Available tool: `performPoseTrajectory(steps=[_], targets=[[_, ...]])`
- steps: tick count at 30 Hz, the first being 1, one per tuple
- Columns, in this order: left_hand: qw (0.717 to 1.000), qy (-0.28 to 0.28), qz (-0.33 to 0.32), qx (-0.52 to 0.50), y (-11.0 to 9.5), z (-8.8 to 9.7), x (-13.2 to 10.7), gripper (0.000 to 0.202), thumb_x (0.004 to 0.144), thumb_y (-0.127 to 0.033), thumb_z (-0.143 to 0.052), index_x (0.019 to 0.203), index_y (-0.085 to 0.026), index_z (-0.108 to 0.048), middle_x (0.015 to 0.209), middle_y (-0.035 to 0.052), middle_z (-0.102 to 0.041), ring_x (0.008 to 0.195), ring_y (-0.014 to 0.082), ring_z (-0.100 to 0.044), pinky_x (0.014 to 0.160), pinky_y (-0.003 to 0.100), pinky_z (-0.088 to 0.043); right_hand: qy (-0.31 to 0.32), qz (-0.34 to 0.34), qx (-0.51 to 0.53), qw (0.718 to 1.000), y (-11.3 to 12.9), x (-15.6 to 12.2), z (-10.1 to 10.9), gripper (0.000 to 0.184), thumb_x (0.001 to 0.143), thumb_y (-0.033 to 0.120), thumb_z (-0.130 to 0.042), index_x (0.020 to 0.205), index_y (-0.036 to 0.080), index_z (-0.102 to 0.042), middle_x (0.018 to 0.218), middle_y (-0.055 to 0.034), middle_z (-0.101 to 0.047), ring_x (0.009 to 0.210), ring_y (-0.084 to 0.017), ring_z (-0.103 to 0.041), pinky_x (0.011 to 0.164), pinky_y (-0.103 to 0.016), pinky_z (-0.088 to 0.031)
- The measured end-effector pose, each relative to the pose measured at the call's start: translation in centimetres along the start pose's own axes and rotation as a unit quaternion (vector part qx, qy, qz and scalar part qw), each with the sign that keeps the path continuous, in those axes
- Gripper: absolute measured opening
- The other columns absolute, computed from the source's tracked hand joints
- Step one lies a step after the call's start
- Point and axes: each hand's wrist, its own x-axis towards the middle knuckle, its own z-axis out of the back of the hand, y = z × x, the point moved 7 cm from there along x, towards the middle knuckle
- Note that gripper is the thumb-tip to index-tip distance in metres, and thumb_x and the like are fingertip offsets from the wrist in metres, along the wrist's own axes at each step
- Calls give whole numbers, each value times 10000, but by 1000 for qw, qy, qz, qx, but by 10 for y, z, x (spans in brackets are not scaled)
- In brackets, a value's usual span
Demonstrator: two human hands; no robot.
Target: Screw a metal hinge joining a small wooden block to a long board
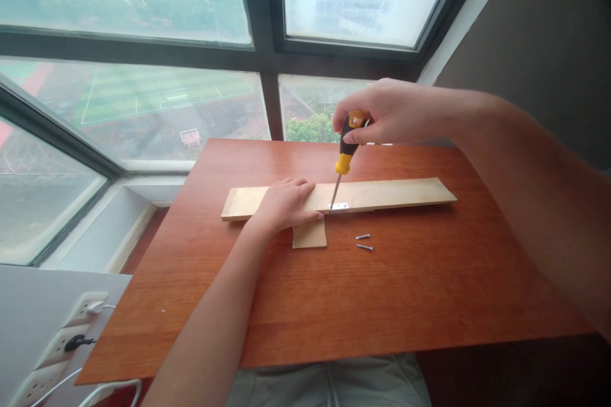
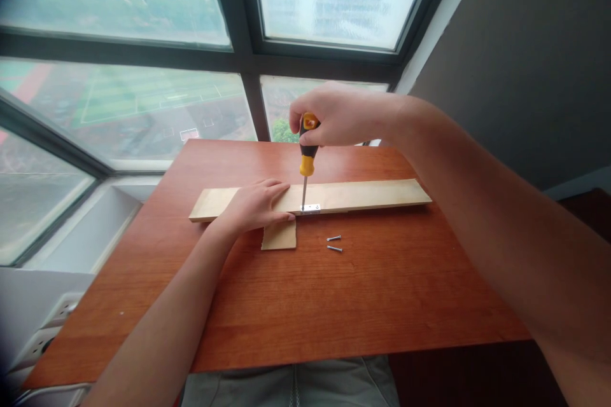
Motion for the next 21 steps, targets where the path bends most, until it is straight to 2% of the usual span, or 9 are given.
performPoseTrajectory(steps=[7, 10, 18, 21], targets=[[1000, 1, -3, 6, -1, 1, 0, 589, 813, -638, -609, 1239, -231, -595, 1183, 97, -647, 1081, 303, -601, 846, 374, -455, 60, 57, 32, 996, 9, -4, -10, 239, 810, 291, -617, 1028, 260, -711, 1010, -14, -716, 850, -186, -620, 675, -292, -402], [1000, 1, -4, 8, -1, 1, 0, 574, 810, -636, -612, 1215, -229, -604, 1171, 95, -650, 1076, 299, -600, 832, 366, -451, 61, 69, 26, 995, 10, -3, -12, 253, 797, 294, -630, 1035, 271, -713, 1029, -13, -719, 867, -192, -624, 676, -293, -408], [1000, 0, -9, 18, -2, 2, 1, 554, 824, -663, -574, 1153, -219, -617, 1136, 90, -655, 1011, 288, -618, 767, 358, -444, 43, 27, -15, 999, 9, -6, -10, 270, 802, 444, -648, 1010, 296, -735, 946, -28, -724, 820, -218, -630, 633, -314, -393], [1000, 1, -10, 15, -2, 2, 1, 549, 822, -649, -587, 1166, -222, -615, 1147, 89, -652, 1028, 289, -615, 781, 359, -444, 12, -9, -69, 997, 11, -3, -9, 346, 813, 556, -617, 952, 263, -738, 801, -47, -700, 754, -225, -615, 597, -321, -364]])
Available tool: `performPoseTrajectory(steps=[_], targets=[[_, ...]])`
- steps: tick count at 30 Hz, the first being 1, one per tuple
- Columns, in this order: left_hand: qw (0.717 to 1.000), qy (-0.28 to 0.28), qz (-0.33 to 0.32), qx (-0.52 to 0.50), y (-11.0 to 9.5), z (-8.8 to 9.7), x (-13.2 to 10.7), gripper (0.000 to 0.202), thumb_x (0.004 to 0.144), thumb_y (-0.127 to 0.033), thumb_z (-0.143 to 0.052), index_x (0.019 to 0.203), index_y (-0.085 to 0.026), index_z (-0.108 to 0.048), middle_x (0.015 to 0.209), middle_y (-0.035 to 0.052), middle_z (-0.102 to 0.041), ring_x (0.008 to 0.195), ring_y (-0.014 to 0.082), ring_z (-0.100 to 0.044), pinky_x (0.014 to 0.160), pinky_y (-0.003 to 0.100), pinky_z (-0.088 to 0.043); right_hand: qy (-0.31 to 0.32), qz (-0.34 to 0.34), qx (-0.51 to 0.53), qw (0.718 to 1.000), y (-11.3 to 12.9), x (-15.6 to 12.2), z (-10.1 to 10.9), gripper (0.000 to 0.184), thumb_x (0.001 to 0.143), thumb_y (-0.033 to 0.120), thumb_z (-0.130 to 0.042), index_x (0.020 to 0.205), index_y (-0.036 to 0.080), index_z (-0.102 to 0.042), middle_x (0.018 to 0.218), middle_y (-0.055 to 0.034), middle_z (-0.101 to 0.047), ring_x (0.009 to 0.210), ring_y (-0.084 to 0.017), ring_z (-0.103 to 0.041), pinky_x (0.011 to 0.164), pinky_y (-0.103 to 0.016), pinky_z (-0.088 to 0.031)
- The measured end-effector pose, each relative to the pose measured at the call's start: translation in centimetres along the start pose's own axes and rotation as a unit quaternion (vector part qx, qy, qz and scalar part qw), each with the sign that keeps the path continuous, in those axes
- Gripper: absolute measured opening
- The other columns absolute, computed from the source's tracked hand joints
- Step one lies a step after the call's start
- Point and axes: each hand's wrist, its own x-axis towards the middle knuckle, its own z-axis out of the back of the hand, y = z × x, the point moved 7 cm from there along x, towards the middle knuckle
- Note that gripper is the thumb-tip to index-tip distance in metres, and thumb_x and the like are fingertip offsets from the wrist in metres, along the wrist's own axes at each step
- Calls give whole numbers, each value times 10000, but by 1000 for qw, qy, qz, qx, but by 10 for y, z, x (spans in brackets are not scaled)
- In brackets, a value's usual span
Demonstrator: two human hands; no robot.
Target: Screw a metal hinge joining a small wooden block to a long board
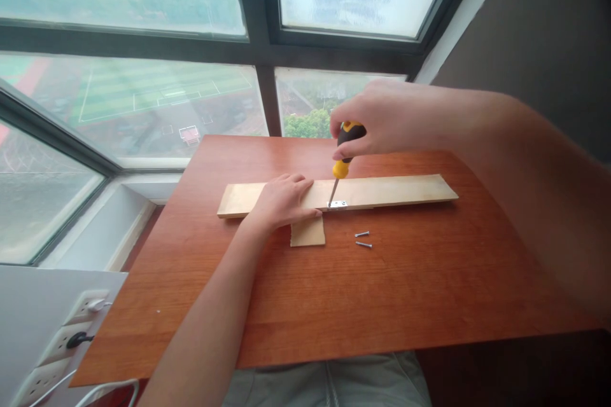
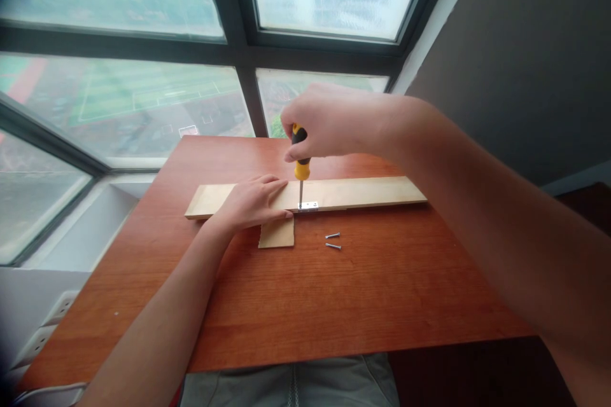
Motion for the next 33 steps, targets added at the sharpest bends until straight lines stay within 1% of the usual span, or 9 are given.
performPoseTrajectory(steps=[3, 7, 13, 17, 23, 26, 29, 31, 33], targets=[[1000, -3, 3, -8, 1, 0, 0, 582, 818, -645, -596, 1226, -229, -597, 1173, 88, -649, 1041, 292, -612, 800, 365, -445, -17, -43, -54, 997, 3, 3, -1, 462, 826, 647, -561, 837, 214, -724, 632, -64, -624, 667, -234, -587, 559, -327, -326], [1000, -6, 6, -8, 2, -1, 0, 585, 810, -649, -603, 1221, -233, -602, 1167, 85, -650, 1030, 292, -611, 802, 362, -442, -21, -73, -85, 993, 5, 1, -1, 503, 852, 651, -505, 744, 191, -679, 621, -80, -599, 630, -234, -566, 544, -328, -308], [1000, -9, 2, -13, 1, -1, -1, 578, 812, -635, -611, 1216, -222, -602, 1168, 89, -647, 1052, 297, -600, 813, 366, -445, -21, -71, -49, 996, 6, -4, 0, 464, 862, 626, -495, 763, 207, -667, 648, -67, -605, 628, -198, -536, 547, -315, -306], [1000, -8, 2, -15, 1, -2, -1, 571, 820, -602, -618, 1252, -228, -584, 1199, 95, -641, 1088, 301, -588, 879, 380, -441, -14, -83, -44, 995, 7, -4, 2, 449, 865, 604, -505, 769, 205, -688, 661, -80, -625, 650, -218, -564, 552, -327, -317], [1000, -5, 0, -16, 3, -4, -1, 591, 810, -611, -630, 1262, -236, -570, 1202, 100, -635, 1120, 309, -577, 909, 385, -442, 18, -81, -25, 996, 0, 3, 2, 433, 847, 607, -551, 726, 216, -692, 535, -33, -612, 560, -181, -566, 546, -319, -321], [1000, -7, -6, -16, 3, -5, -1, 600, 810, -607, -634, 1266, -222, -564, 1208, 107, -631, 1112, 311, -579, 893, 388, -449, -11, -93, -10, 996, -7, 4, 12, 417, 834, 614, -578, 746, 224, -700, 530, -23, -621, 532, -178, -568, 541, -322, -342], [1000, -6, -5, -15, 4, -6, -1, 595, 806, -607, -639, 1259, -228, -565, 1214, 104, -630, 1110, 309, -581, 880, 382, -451, -40, -112, -2, 993, -13, 0, 22, 443, 833, 635, -571, 756, 222, -711, 561, -38, -644, 561, -196, -598, 550, -330, -376], [1000, -6, -4, -15, 4, -6, 0, 595, 805, -618, -635, 1252, -232, -566, 1216, 101, -630, 1112, 308, -582, 889, 382, -450, -45, -124, 20, 991, -19, -6, 22, 451, 841, 639, -557, 772, 224, -718, 589, -41, -662, 577, -198, -612, 560, -334, -397], [1000, -7, -3, -13, 4, -6, 0, 599, 806, -633, -625, 1251, -235, -566, 1213, 98, -632, 1111, 307, -585, 899, 386, -448, -53, -136, 62, 987, -28, -15, 14, 446, 849, 642, -545, 798, 235, -721, 612, -36, -676, 585, -194, -622, 574, -335, -415]])
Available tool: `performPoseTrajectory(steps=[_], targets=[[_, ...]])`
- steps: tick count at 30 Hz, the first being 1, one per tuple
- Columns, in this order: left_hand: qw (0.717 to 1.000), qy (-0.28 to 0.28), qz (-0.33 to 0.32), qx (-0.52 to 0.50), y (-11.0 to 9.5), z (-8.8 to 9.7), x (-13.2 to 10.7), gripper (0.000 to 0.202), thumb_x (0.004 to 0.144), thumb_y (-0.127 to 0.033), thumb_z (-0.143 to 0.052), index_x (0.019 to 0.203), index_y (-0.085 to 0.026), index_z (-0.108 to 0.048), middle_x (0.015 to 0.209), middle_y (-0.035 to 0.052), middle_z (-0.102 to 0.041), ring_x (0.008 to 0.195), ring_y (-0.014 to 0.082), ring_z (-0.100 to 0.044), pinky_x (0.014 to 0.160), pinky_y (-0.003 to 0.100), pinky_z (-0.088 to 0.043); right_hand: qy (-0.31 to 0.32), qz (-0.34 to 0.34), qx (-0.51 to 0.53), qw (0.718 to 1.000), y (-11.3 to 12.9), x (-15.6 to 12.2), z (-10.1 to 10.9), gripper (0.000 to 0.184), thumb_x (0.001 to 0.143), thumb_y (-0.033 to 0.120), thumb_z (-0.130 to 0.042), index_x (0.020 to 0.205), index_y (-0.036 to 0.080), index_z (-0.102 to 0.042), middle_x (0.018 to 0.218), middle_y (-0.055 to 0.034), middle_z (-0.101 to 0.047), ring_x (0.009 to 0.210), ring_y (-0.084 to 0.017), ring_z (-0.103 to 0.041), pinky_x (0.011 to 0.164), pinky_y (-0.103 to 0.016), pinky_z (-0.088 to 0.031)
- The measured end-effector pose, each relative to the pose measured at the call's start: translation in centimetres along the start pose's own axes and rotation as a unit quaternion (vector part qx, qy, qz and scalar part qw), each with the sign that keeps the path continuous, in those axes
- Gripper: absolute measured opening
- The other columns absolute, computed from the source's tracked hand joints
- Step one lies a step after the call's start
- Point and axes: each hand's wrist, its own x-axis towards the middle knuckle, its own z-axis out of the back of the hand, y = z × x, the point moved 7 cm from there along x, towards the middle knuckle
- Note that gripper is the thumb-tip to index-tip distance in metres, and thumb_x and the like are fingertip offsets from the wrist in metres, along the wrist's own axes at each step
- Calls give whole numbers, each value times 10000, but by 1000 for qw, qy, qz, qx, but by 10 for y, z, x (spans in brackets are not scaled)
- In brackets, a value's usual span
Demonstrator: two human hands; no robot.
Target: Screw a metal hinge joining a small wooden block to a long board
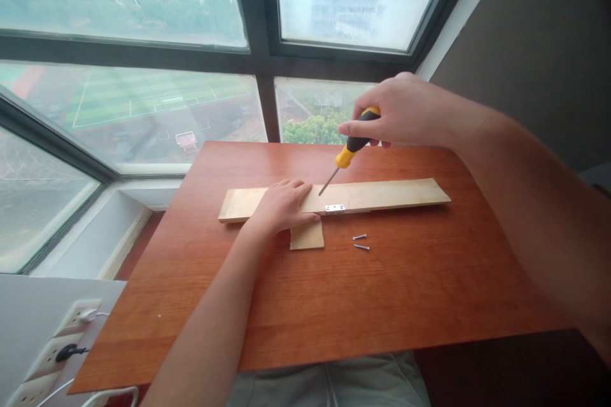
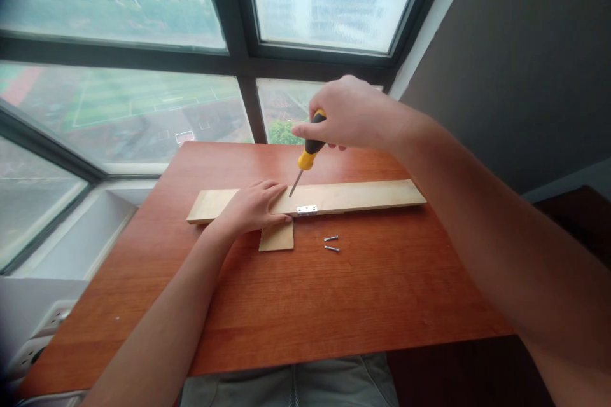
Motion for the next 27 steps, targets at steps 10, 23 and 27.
performPoseTrajectory(steps=[10, 23, 27], targets=[[999, -23, 21, 17, 3, -1, -1, 581, 830, -603, -613, 1265, -223, -556, 1272, 107, -615, 1169, 313, -559, 993, 423, -388, -113, -191, 569, 792, -102, -49, -119, 351, 767, 539, -746, 789, 196, -675, 641, -33, -678, 527, -116, -561, 496, -237, -441], [996, -76, 32, 47, 5, -2, -1, 583, 827, -517, -669, 1293, -192, -536, 1375, 145, -552, 1276, 335, -478, 1087, 484, -316, -26, -217, 789, 574, -83, -61, -225, 285, 870, 442, -652, 906, 159, -657, 713, -57, -697, 537, -74, -572, 458, -148, -435], [996, -76, 11, 35, 3, 0, -3, 537, 836, -459, -681, 1289, -207, -544, 1382, 134, -547, 1270, 323, -484, 1077, 473, -346, 16, -169, 798, 578, -68, -61, -220, 269, 875, 396, -651, 949, 139, -668, 773, -53, -692, 590, -75, -583, 497, -152, -446]])
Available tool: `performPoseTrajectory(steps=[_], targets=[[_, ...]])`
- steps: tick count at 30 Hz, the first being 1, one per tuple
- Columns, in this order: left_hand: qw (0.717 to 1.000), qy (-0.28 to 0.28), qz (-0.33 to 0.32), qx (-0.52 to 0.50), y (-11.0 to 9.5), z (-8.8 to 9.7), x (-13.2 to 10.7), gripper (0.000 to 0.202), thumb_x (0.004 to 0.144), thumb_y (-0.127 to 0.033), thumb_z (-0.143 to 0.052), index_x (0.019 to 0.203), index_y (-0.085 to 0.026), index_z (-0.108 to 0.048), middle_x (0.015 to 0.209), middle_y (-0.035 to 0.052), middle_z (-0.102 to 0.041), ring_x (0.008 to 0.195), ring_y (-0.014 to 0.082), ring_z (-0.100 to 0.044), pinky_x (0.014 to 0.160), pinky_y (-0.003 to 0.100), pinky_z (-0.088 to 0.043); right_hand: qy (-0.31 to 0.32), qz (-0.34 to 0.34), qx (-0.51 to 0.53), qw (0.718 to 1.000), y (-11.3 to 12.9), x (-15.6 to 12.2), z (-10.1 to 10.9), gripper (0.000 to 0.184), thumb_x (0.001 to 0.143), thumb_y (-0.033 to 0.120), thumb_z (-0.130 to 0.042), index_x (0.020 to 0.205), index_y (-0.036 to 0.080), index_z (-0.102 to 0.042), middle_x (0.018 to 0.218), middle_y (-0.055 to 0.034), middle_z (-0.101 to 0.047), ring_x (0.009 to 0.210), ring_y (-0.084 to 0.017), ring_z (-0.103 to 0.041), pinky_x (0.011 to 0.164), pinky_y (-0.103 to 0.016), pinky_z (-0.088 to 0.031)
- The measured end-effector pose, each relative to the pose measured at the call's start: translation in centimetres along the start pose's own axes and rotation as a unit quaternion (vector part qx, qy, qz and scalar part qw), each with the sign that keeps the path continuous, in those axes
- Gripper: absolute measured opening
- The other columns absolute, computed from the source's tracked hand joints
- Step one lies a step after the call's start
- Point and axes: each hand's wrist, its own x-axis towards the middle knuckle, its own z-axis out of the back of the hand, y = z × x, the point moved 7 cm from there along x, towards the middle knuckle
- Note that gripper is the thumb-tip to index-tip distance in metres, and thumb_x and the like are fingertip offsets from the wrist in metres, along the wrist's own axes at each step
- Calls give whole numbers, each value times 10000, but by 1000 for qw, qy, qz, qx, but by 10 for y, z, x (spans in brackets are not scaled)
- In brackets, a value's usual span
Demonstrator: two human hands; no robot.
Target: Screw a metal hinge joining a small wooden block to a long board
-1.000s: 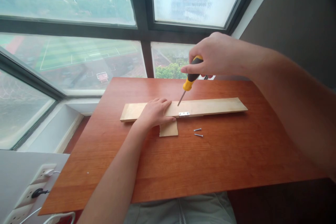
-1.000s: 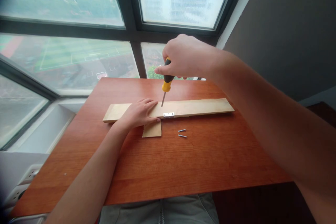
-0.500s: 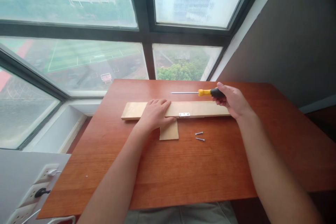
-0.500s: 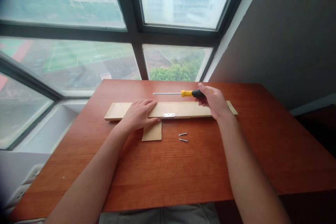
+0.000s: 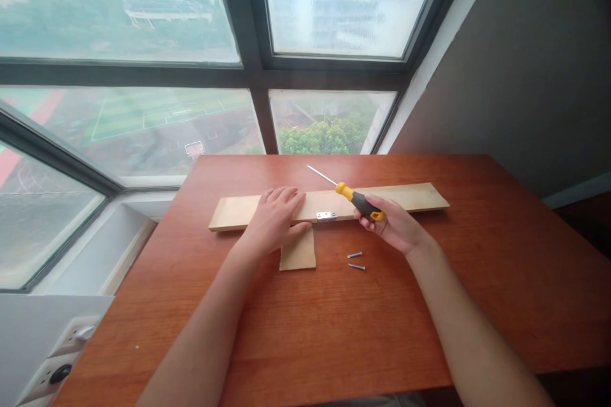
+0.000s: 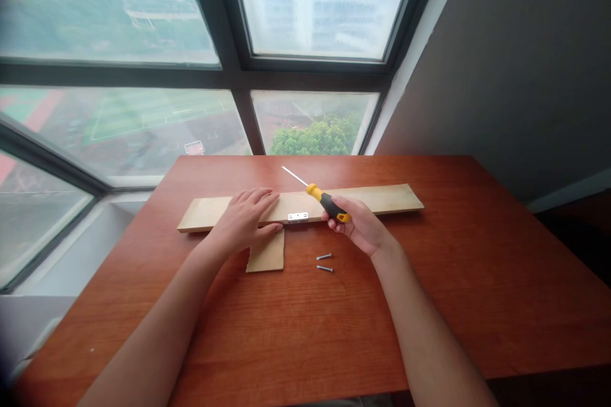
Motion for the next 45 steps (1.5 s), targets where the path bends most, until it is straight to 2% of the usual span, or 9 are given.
performPoseTrajectory(steps=[7, 12, 16, 20, 24, 27, 32, 39, 45], targets=[[1000, -5, -12, -26, 3, 7, 1, 421, 884, -438, -639, 1216, -182, -601, 1289, 129, -600, 1202, 298, -537, 1019, 443, -428, 103, -29, -11, 994, -12, -3, -26, 217, 807, 316, -622, 958, 160, -613, 848, -55, -671, 641, -131, -616, 561, -237, -480], [1000, -10, -2, -28, -9, 26, 2, 400, 896, -370, -640, 1245, -181, -599, 1232, 128, -619, 1145, 288, -573, 957, 416, -470, 95, -9, -23, 995, -13, 0, -30, 121, 782, 278, -606, 844, 180, -570, 730, 6, -596, 587, -94, -537, 528, -209, -420], [998, 21, 59, 7, -19, 36, -9, 252, 908, -329, -616, 1109, -180, -647, 1080, 96, -646, 956, 258, -634, 811, 363, -501, 74, 11, -65, 995, -10, 1, -29, 283, 834, 382, -671, 700, 178, -528, 552, 36, -509, 475, -73, -419, 440, -202, -321], [990, 94, 97, 38, -27, 26, -35, 269, 889, -393, -641, 1077, -200, -648, 1010, 74, -643, 867, 241, -646, 693, 313, -485, 64, 28, -83, 994, -8, 3, -27, 258, 835, 410, -684, 836, 158, -629, 604, 15, -580, 532, -93, -498, 517, -222, -395], [990, 83, 113, 31, -27, 10, -57, 532, 821, -449, -721, 1274, -211, -577, 1113, 95, -640, 1034, 273, -621, 810, 325, -490, 57, 25, -89, 994, -10, 7, -23, 284, 781, 393, -727, 923, 161, -647, 642, 22, -590, 564, -98, -518, 541, -229, -409], [988, 76, 132, 1, -20, -3, -65, 589, 818, -498, -704, 1301, -193, -558, 1139, 105, -626, 1076, 286, -603, 854, 347, -489, 47, 18, -101, 994, -14, 11, -20, 308, 754, 409, -738, 912, 163, -642, 618, 29, -579, 553, -95, -508, 533, -228, -406], [986, 45, 154, -54, -15, -10, -68, 613, 767, -526, -738, 1260, -207, -564, 1095, 87, -602, 1043, 283, -579, 859, 379, -495, 33, 5, -140, 990, -17, 12, -18, 286, 743, 399, -722, 877, 154, -661, 565, 29, -571, 507, -98, -502, 492, -229, -393], [989, 17, 123, -78, -32, -9, -61, 572, 657, -516, -827, 1096, -234, -592, 1109, 76, -555, 1018, 280, -547, 872, 403, -493, 7, 1, -202, 979, -7, 1, -18, 247, 803, 376, -654, 910, 154, -675, 512, 25, -583, 475, -99, -499, 467, -219, -379], [993, 18, 111, -47, -45, -15, -55, 575, 682, -512, -815, 1067, -185, -542, 1109, 105, -580, 1022, 295, -540, 892, 434, -475, 32, -30, -245, 969, -13, -10, -37, 140, 801, 321, -617, 778, 193, -565, 473, 17, -592, 409, -112, -493, 415, -221, -385]])
